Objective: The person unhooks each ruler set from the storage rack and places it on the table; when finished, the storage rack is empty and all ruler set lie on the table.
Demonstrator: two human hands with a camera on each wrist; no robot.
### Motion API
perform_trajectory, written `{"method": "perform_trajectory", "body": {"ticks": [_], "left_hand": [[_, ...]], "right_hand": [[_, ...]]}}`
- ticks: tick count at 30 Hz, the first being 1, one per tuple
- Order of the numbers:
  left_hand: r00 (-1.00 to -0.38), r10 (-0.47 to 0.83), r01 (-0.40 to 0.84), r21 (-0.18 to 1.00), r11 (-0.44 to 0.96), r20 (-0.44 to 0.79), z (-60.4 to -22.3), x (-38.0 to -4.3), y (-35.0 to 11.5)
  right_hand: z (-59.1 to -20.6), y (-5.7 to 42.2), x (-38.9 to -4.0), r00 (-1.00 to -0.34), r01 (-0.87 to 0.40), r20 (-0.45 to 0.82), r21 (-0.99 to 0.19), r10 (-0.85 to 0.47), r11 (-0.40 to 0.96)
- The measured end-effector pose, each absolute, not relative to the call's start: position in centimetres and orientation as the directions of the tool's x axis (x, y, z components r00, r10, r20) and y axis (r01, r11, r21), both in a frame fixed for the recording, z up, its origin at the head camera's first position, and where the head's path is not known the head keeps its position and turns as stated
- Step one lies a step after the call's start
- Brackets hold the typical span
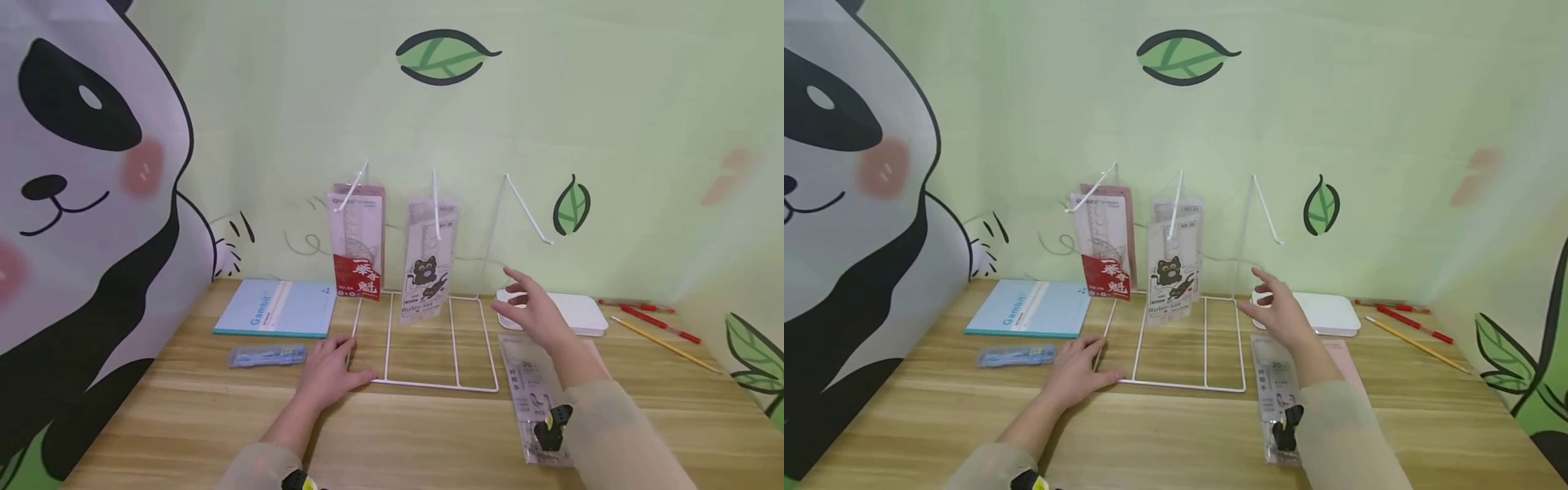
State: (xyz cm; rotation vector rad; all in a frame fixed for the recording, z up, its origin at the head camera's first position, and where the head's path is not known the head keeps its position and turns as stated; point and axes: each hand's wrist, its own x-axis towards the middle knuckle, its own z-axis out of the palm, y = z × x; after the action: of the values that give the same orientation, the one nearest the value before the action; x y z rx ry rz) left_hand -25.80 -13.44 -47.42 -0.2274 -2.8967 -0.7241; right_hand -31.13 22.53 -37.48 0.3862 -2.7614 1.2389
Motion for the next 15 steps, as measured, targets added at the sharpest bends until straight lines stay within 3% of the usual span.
{"method": "perform_trajectory", "body": {"ticks": [15], "left_hand": [[-0.975,0.108,0.186,0.452,0.872,0.193,-47.5,-25.7,-13.4]], "right_hand": [[-35.1,16.4,-31.8,-0.948,-0.316,0.274,-0.873,-0.164,0.370]]}}
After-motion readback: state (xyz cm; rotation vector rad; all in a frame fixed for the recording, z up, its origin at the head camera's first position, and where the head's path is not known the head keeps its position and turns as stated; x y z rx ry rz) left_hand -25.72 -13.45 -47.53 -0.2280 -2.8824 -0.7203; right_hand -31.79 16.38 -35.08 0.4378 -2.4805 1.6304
